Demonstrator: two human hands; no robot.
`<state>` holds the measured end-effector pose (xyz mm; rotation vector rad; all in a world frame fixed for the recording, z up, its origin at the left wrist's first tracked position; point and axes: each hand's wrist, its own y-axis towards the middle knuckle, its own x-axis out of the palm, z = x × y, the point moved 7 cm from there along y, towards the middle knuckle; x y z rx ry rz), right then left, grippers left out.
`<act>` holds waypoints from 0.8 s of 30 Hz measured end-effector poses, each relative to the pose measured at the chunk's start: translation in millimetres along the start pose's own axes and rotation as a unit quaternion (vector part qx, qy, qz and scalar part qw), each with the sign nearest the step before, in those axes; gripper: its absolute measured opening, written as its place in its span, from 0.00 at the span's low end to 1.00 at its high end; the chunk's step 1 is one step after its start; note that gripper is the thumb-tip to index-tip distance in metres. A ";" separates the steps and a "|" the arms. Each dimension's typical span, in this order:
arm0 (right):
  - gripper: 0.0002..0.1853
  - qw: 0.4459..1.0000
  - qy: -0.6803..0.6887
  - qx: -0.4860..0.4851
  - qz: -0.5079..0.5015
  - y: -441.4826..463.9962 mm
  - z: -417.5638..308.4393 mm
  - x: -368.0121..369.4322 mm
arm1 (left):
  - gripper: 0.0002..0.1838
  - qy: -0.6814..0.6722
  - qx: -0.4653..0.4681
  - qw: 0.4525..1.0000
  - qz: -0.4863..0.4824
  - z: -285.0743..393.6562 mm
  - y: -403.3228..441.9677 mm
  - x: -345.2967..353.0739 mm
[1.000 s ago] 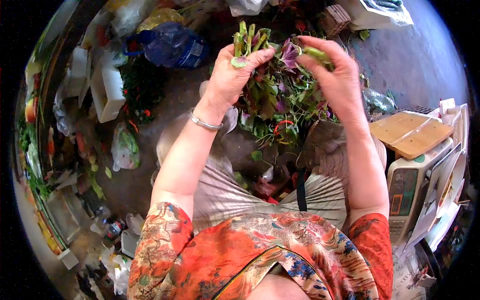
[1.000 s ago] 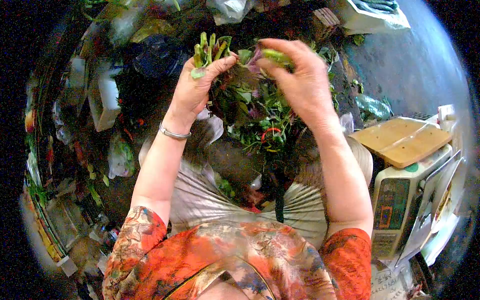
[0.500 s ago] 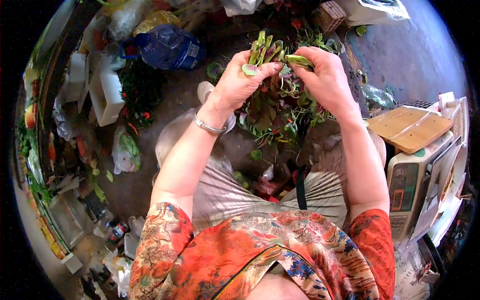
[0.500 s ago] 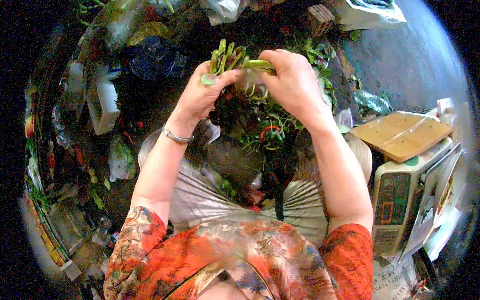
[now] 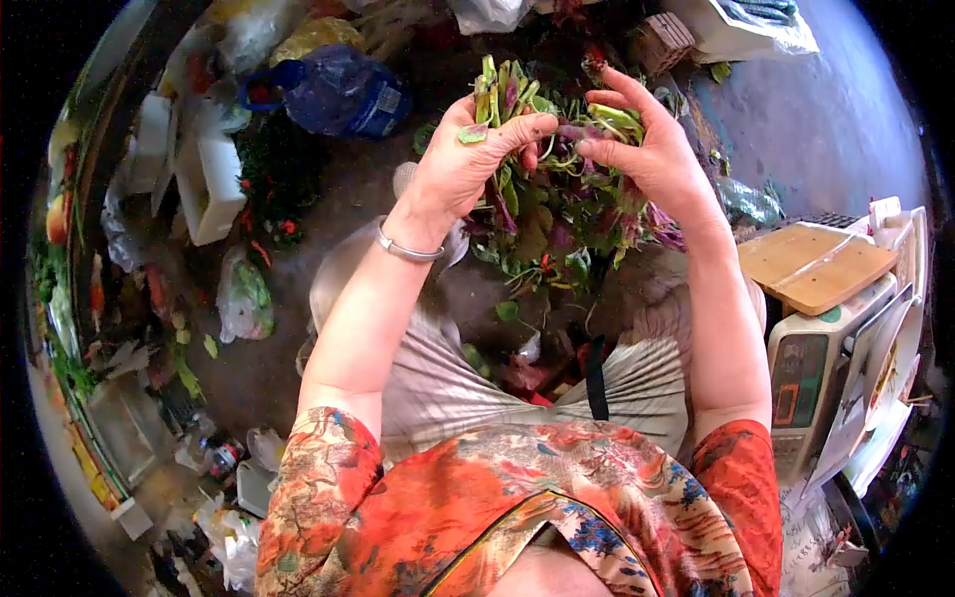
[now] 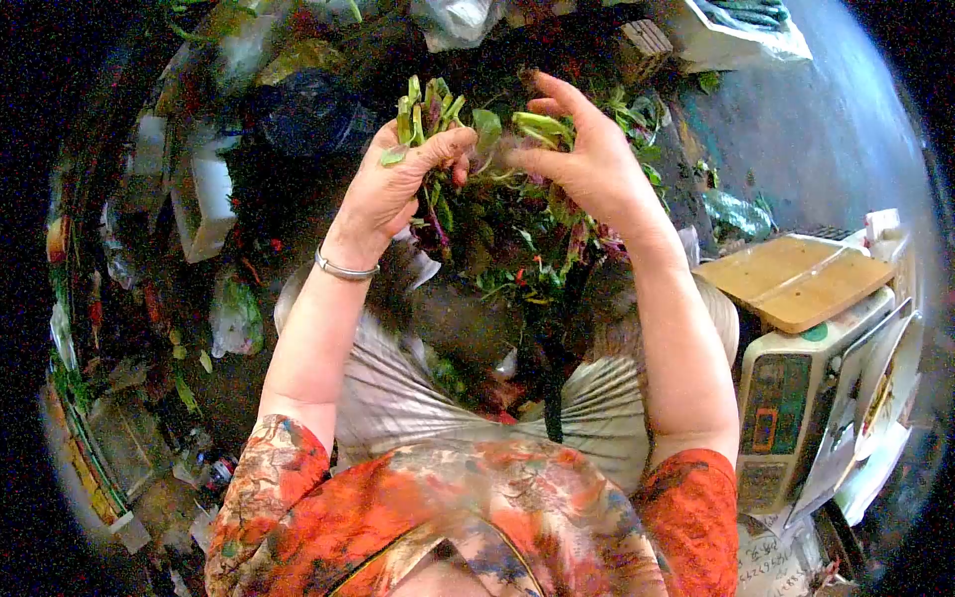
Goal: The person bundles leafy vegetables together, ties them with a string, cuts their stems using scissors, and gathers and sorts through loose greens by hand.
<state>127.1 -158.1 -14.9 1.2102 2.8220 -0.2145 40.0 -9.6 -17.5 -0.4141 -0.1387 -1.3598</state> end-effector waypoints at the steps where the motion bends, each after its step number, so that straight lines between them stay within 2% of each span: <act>1: 0.41 0.999 0.028 0.011 -0.019 -1.1 -0.1 5.6 | 0.06 0.030 0.013 0.999 0.010 1.3 0.1 -2.0; 2: 0.43 0.999 0.038 0.008 -0.036 -1.8 -1.0 10.8 | 0.10 0.010 0.009 1.000 0.012 -0.8 0.5 -1.3; 5: 0.42 0.994 0.097 0.010 -0.058 1.8 11.1 22.8 | 0.11 -0.042 -0.005 0.999 0.020 -1.9 0.9 11.3; 7: 0.44 0.996 0.058 0.007 -0.071 0.1 0.7 24.7 | 0.10 -0.026 -0.007 1.000 0.007 -3.8 2.3 16.4; 9: 0.45 0.994 -0.034 -0.011 -0.101 -3.8 -8.9 28.5 | 0.10 -0.011 -0.013 0.999 0.036 -7.3 3.7 13.6; 10: 0.45 0.995 0.025 -0.003 -0.101 -2.3 2.8 26.8 | 0.08 -0.003 -0.009 0.999 0.032 -6.5 3.2 11.4; 11: 0.43 0.997 0.029 -0.005 -0.075 -2.4 3.2 20.3 | 0.08 -0.003 -0.009 0.999 0.032 -5.2 3.8 8.6; 13: 0.41 0.998 -0.057 -0.022 0.016 2.7 4.3 -9.5 | 0.07 0.037 0.010 0.998 0.041 0.4 5.2 2.0; 15: 0.20 0.969 -0.154 -0.113 0.156 5.8 -4.4 -38.4 | 0.07 0.041 0.009 0.998 0.039 1.9 4.7 -1.3; 17: 0.15 0.974 -0.151 -0.096 0.140 4.9 -1.3 -41.4 | 0.08 0.051 0.007 0.998 0.035 2.3 4.4 -2.7; 20: 0.13 0.999 0.034 -0.011 0.019 -0.4 -1.6 -4.8 | 0.07 0.043 0.005 0.999 0.026 1.1 4.2 2.2; 21: 0.13 0.999 0.038 -0.030 0.009 -1.3 -2.7 2.9 | 0.07 0.041 -0.001 0.999 0.028 -0.2 3.7 3.4; 23: 0.12 0.997 -0.064 -0.021 -0.031 -0.8 -2.2 5.2 | 0.08 0.037 0.000 0.999 0.009 -1.8 3.0 4.3; 24: 0.12 0.997 -0.064 -0.021 -0.031 -0.7 -3.0 4.1 | 0.09 0.057 0.004 0.998 0.009 -1.4 1.7 4.4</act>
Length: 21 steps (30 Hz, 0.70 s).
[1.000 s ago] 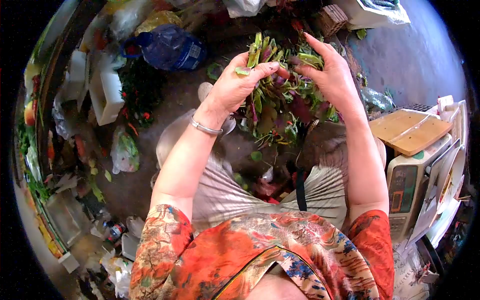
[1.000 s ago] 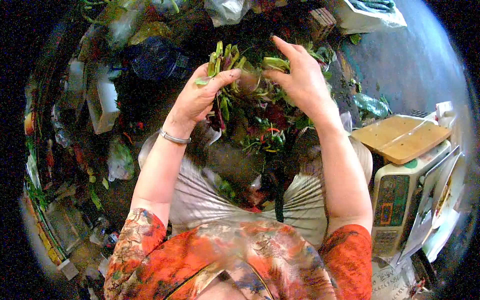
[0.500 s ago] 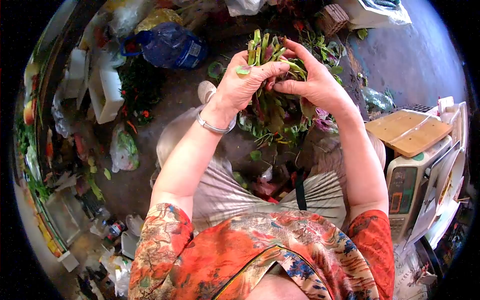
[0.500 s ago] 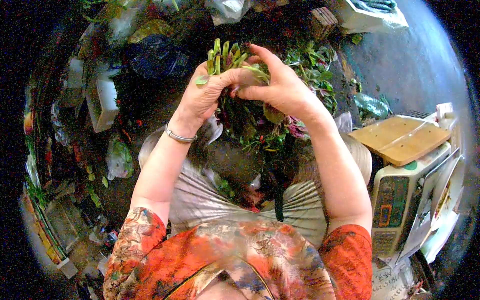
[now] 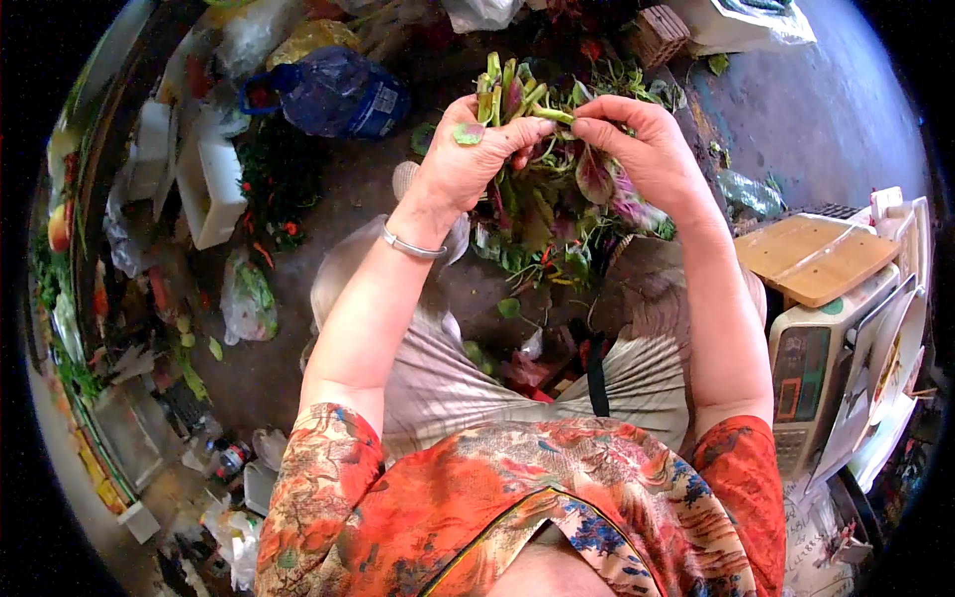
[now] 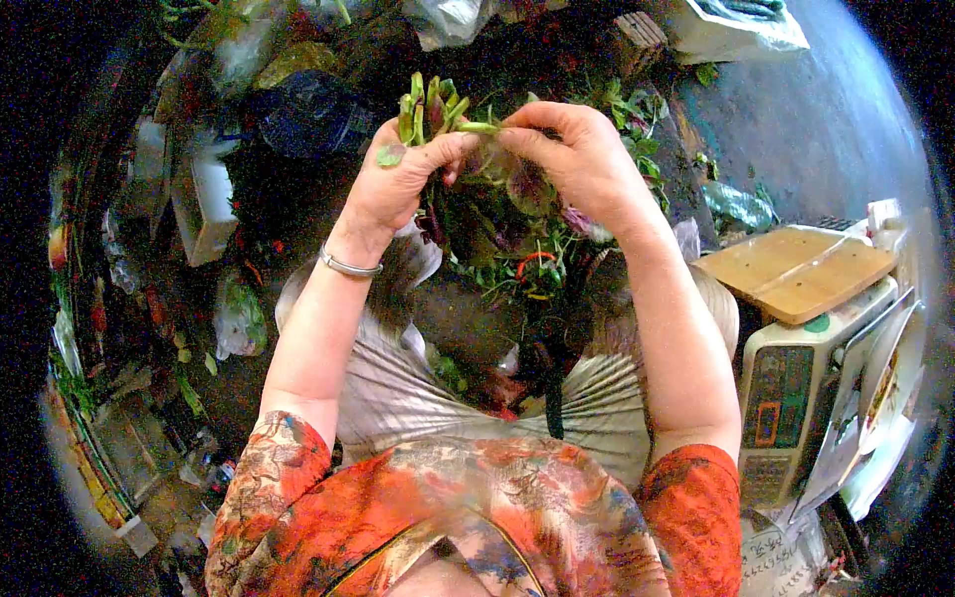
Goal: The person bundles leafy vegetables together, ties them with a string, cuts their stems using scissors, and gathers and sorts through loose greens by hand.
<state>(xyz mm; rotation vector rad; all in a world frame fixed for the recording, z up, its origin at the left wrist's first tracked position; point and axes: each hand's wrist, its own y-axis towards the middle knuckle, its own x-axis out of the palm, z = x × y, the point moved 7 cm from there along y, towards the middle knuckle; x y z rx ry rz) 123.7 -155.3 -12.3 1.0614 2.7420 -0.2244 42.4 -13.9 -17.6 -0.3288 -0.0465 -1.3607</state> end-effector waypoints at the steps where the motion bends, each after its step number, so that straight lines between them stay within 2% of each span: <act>1: 0.12 1.000 0.020 0.001 0.001 -0.2 -0.5 -1.2 | 0.09 0.020 0.004 1.000 0.001 0.3 -0.8 -0.5; 3: 0.12 0.999 0.040 0.002 0.003 -0.3 -0.4 -3.8 | 0.10 0.046 -0.007 0.999 -0.006 -4.3 2.1 -1.7; 5: 0.11 0.996 0.055 0.049 -0.052 -0.8 6.2 1.6 | 0.11 0.171 0.090 0.981 0.010 5.1 3.0 1.5; 7: 0.11 0.993 0.065 0.061 -0.071 -2.6 6.8 3.6 | 0.15 0.397 0.111 0.911 0.013 17.2 -0.4 8.1; 9: 0.11 0.994 0.056 0.060 -0.071 -3.8 7.8 4.0 | 0.13 0.459 0.219 0.860 0.036 25.6 -2.9 13.2; 11: 0.11 0.991 0.073 0.078 -0.081 -10.0 0.1 -5.7 | 0.12 0.516 0.202 0.827 0.099 27.8 0.8 -6.9; 12: 0.09 0.981 0.139 0.106 -0.087 -12.2 2.1 -8.6 | 0.13 0.455 0.167 0.865 0.133 28.0 3.7 -22.0; 13: 0.08 0.984 0.160 0.069 -0.044 -10.9 -1.0 -14.4 | 0.12 0.388 0.142 0.898 0.149 28.0 5.4 -33.1; 15: 0.07 0.942 0.324 0.086 -0.014 -12.3 -3.6 -12.5 | 0.09 0.187 0.065 0.974 0.112 19.0 6.3 -39.5; 16: 0.08 0.967 0.242 0.073 -0.025 -6.0 3.1 -12.8 | 0.09 0.159 0.035 0.979 0.123 15.3 8.6 -39.9; 17: 0.09 0.997 0.067 0.036 -0.017 1.5 12.4 -14.4 | 0.09 0.158 0.035 0.979 0.124 11.6 9.5 -39.6; 19: 0.10 0.998 -0.020 0.005 0.062 4.0 10.3 -13.8 | 0.10 0.070 0.015 0.991 0.117 3.6 11.3 -36.2; 20: 0.10 0.998 0.058 0.025 0.031 2.6 11.2 -7.0 | 0.12 0.102 0.006 0.990 0.098 2.2 10.7 -33.2; 21: 0.09 0.992 0.124 -0.008 0.031 3.6 2.3 -2.3 | 0.12 0.049 0.022 0.995 0.089 2.2 8.6 -25.4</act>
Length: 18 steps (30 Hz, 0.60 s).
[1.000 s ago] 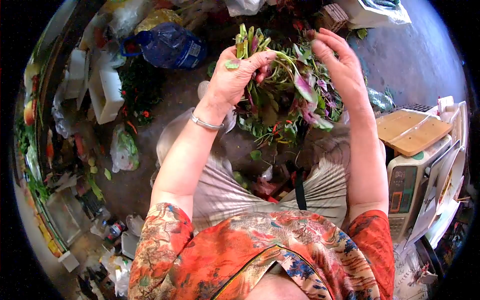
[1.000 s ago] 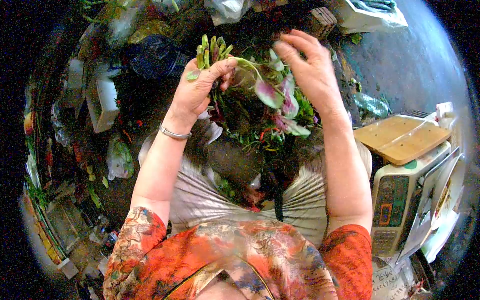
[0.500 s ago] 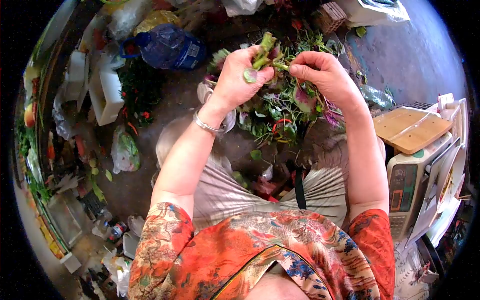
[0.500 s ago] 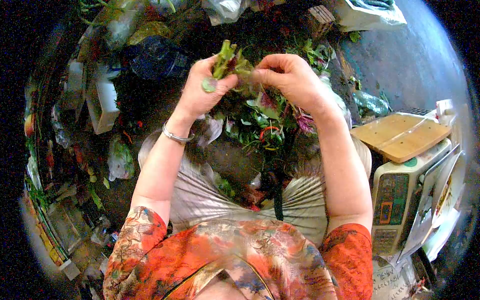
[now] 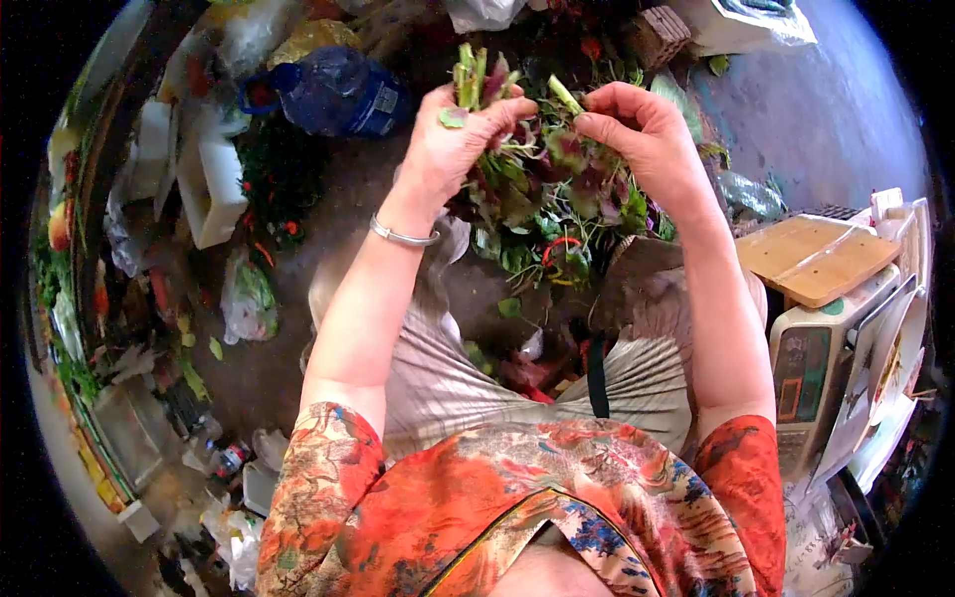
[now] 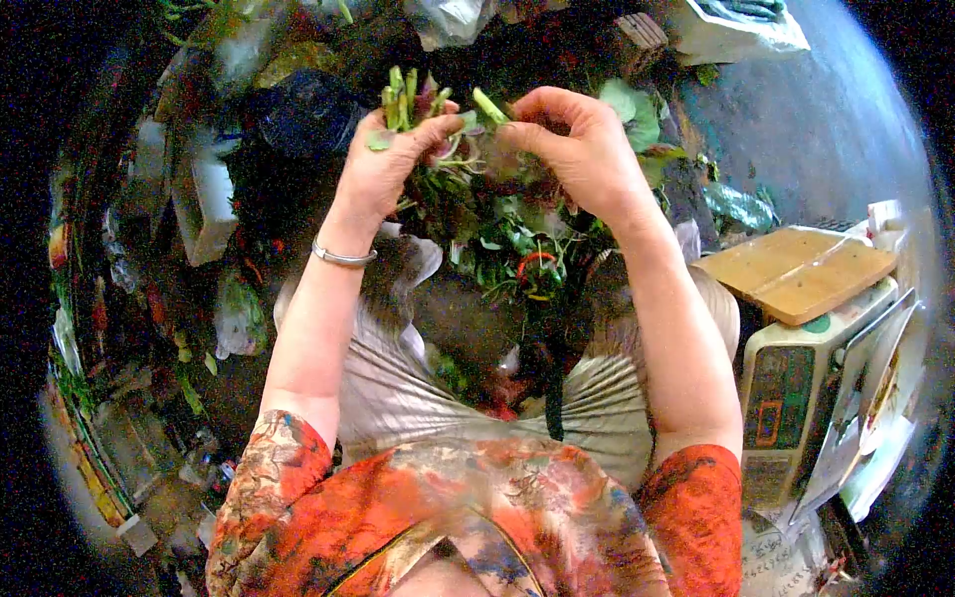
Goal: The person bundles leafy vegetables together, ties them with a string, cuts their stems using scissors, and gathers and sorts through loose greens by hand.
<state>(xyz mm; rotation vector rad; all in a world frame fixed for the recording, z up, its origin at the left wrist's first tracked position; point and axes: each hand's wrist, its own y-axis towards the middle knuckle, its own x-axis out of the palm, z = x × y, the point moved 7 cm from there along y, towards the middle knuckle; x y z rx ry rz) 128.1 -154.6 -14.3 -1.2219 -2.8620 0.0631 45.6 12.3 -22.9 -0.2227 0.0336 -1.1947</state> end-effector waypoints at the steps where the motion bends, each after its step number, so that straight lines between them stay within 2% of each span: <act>1: 0.09 1.000 0.005 0.008 0.010 0.7 1.7 0.8 | 0.13 0.014 -0.019 1.000 -0.009 -2.2 -1.7 3.7; 2: 0.09 1.000 0.012 0.016 0.021 0.0 4.7 1.3 | 0.14 0.029 -0.039 0.999 -0.020 -5.1 -2.8 7.4; 5: 0.09 0.999 -0.015 0.003 0.029 0.9 6.7 5.3 | 0.16 -0.069 -0.034 0.996 -0.044 -7.5 -8.9 25.0; 6: 0.09 0.999 0.028 -0.008 0.028 1.3 7.2 10.8 | 0.17 -0.121 -0.038 0.990 -0.059 -6.1 -12.3 32.6; 8: 0.09 1.000 0.030 0.005 0.000 -3.1 5.3 20.8 | 0.17 -0.133 -0.043 0.987 -0.078 -19.5 -11.1 32.3; 9: 0.09 0.998 0.070 0.004 0.007 -5.1 5.5 24.4 | 0.17 -0.146 -0.057 0.986 -0.063 -18.7 -12.6 34.6; 12: 0.08 1.000 0.021 -0.003 0.006 -3.1 10.9 20.7 | 0.15 -0.179 -0.076 0.980 -0.044 -18.0 -14.7 37.8; 14: 0.07 0.999 0.046 0.012 -0.004 -2.6 12.4 19.3 | 0.13 -0.198 -0.080 0.976 -0.041 -19.1 -13.3 38.1; 16: 0.08 0.997 0.067 0.043 0.019 -3.1 6.5 11.4 | 0.10 -0.202 -0.076 0.976 -0.035 -16.2 -10.4 33.2; 17: 0.09 0.998 0.029 0.022 0.045 -0.8 2.7 0.1 | 0.10 -0.152 -0.082 0.985 -0.022 -13.9 -10.0 27.4; 18: 0.11 0.997 0.022 -0.002 0.077 1.2 -1.7 -10.4 | 0.10 -0.165 -0.077 0.983 -0.028 -11.9 -8.2 23.6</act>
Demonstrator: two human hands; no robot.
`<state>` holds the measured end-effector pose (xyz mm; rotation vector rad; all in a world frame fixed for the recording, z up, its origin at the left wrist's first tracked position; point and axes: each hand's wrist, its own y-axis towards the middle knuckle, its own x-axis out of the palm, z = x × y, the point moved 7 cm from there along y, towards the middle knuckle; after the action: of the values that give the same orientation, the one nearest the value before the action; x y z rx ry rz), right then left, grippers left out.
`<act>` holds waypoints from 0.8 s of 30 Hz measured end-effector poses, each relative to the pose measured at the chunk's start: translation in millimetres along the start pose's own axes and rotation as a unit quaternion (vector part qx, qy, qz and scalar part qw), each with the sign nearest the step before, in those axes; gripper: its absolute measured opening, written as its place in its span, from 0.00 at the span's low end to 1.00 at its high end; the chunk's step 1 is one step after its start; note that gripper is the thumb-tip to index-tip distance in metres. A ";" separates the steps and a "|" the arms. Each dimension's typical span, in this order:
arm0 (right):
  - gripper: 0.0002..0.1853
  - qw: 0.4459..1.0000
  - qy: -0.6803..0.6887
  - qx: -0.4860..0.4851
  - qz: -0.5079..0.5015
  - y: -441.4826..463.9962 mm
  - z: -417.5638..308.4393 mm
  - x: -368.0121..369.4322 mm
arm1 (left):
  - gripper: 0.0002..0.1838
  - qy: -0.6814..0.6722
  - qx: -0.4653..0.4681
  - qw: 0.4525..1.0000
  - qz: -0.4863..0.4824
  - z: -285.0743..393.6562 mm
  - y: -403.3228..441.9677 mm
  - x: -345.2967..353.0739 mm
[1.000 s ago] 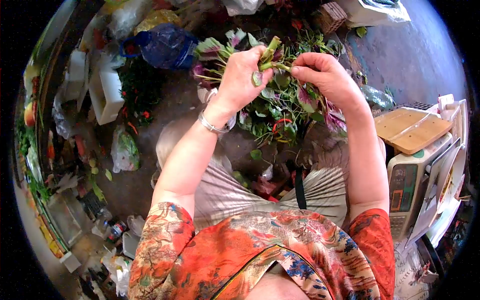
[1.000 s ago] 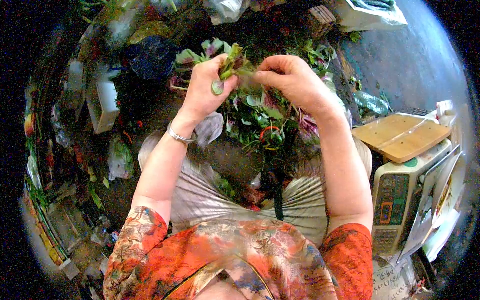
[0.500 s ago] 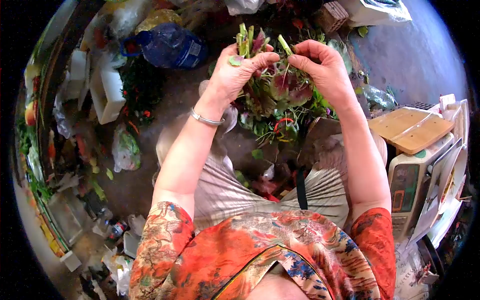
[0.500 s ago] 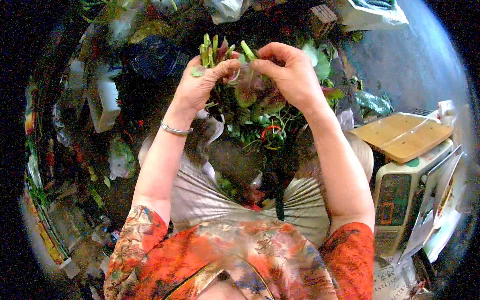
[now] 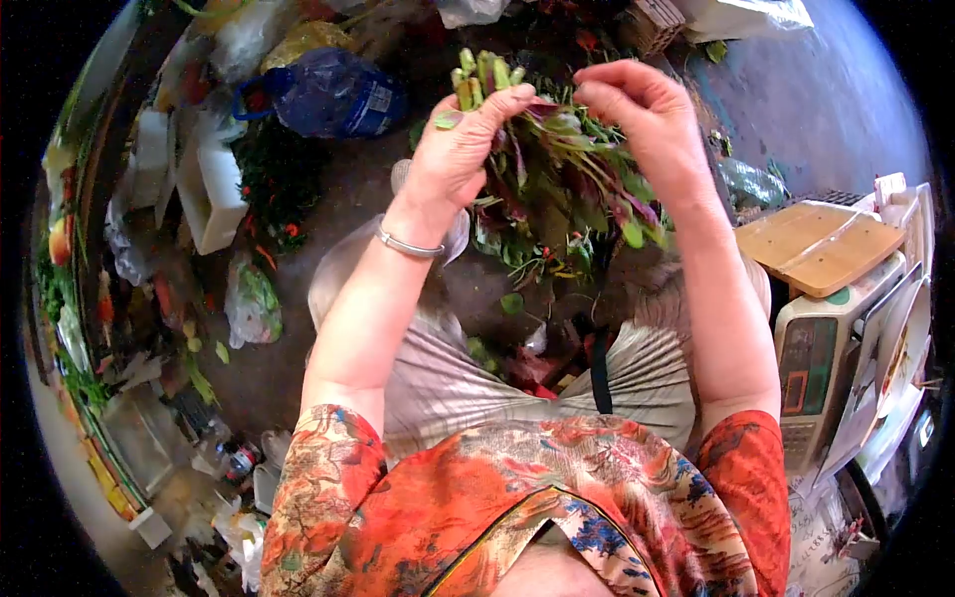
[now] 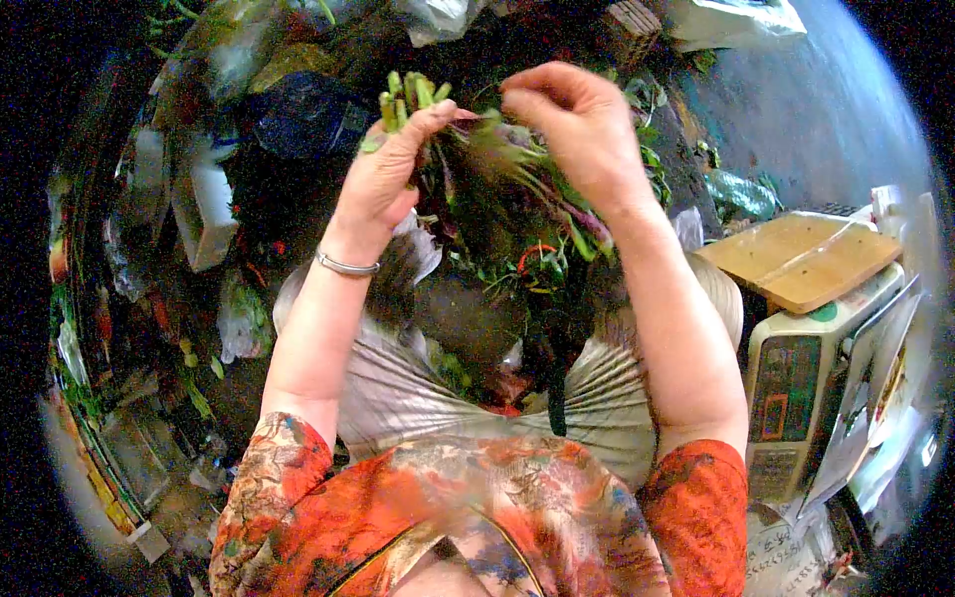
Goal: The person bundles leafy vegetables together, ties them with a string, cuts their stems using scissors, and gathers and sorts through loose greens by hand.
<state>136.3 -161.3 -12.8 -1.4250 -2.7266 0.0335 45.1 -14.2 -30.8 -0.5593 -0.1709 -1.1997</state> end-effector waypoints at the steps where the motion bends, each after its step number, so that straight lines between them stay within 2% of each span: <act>1: 0.13 1.000 -0.005 -0.004 0.008 -0.1 -4.0 -4.5 | 0.10 -0.010 -0.006 1.000 -0.002 1.8 -0.4 -2.7; 2: 0.15 1.000 -0.010 -0.009 0.015 0.0 -7.9 -7.1 | 0.10 -0.020 -0.012 1.000 -0.004 4.2 -0.5 -4.7; 3: 0.18 0.995 -0.063 -0.082 -0.013 -0.7 -14.1 0.2 | 0.11 -0.007 -0.017 1.000 -0.008 9.4 -3.9 -2.9; 4: 0.22 0.995 -0.068 -0.061 -0.044 -5.8 -8.6 10.4 | 0.11 -0.006 -0.016 1.000 -0.009 9.7 -3.8 -5.6; 5: 0.22 0.969 -0.206 -0.118 -0.060 -10.0 -11.3 21.4 | 0.11 -0.003 -0.010 1.000 -0.004 8.3 -3.3 -9.9; 6: 0.23 0.922 -0.341 -0.170 -0.073 -15.5 -10.2 34.2 | 0.12 0.000 -0.005 1.000 -0.001 6.5 -2.4 -13.8; 7: 0.21 0.911 -0.369 -0.161 -0.092 -20.4 -2.8 47.9 | 0.13 -0.014 0.002 1.000 -0.025 7.0 -0.8 -12.8; 8: 0.19 0.906 -0.391 -0.090 -0.136 -18.1 13.2 56.3 | 0.14 0.009 0.007 0.999 -0.039 8.6 -1.2 -12.3; 10: 0.20 0.962 -0.206 0.009 -0.180 -17.2 30.7 64.9 | 0.16 0.057 0.008 0.996 -0.070 20.9 -16.8 0.9; 11: 0.18 0.963 -0.179 0.019 -0.199 -18.9 30.7 67.5 | 0.19 0.175 0.014 0.982 -0.067 32.0 -25.4 6.5; 12: 0.17 0.964 -0.151 0.030 -0.218 -22.6 28.9 70.3 | 0.15 0.168 0.083 0.981 -0.044 36.4 -26.3 8.2; 13: 0.18 0.959 -0.094 0.098 -0.248 -28.2 26.0 74.2 | 0.14 0.124 0.080 0.987 -0.065 29.1 -25.7 2.9; 14: 0.19 0.956 -0.030 0.099 -0.274 -29.0 42.7 81.9 | 0.13 0.094 0.073 0.989 -0.090 28.5 -27.6 1.6; 15: 0.21 0.969 0.004 -0.011 -0.246 -27.7 30.0 84.1 | 0.11 0.064 0.064 0.989 -0.115 27.8 -29.7 0.3; 16: 0.23 0.969 0.037 -0.120 -0.214 -29.3 15.4 82.7 | 0.11 0.027 0.016 0.994 -0.108 25.1 -36.2 -4.5; 17: 0.26 0.952 0.061 -0.005 -0.299 -31.3 27.9 87.7 | 0.10 -0.038 -0.014 0.998 -0.052 16.9 -39.3 -15.3; 18: 0.26 0.952 0.060 -0.003 -0.300 -31.3 29.4 89.7 | 0.10 -0.011 -0.004 0.998 -0.060 20.8 -39.6 -15.3; 19: 0.25 0.945 0.127 0.056 -0.296 -31.3 37.1 93.9 | 0.09 0.016 0.006 0.998 -0.068 25.4 -40.2 -14.1; 20: 0.25 0.930 0.192 0.115 -0.291 -32.1 44.0 97.6 | 0.09 0.135 0.057 0.979 -0.138 40.1 -40.5 -5.0; 21: 0.25 0.943 0.138 0.107 -0.283 -27.7 47.5 94.0 | 0.09 0.141 0.091 0.981 -0.097 46.8 -39.2 -4.2; 22: 0.24 0.961 0.031 0.115 -0.251 -22.5 53.7 83.2 | 0.09 0.043 0.110 0.991 -0.054 39.1 -33.3 -8.9; 24: 0.25 0.971 -0.098 0.117 -0.184 -7.4 53.7 61.2 | 0.19 0.085 0.112 0.989 -0.032 54.5 -32.0 -12.0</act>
<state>91.8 -114.7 -63.2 -0.8838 -2.9744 0.4840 20.3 14.9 21.0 -0.2546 -0.1776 -1.2656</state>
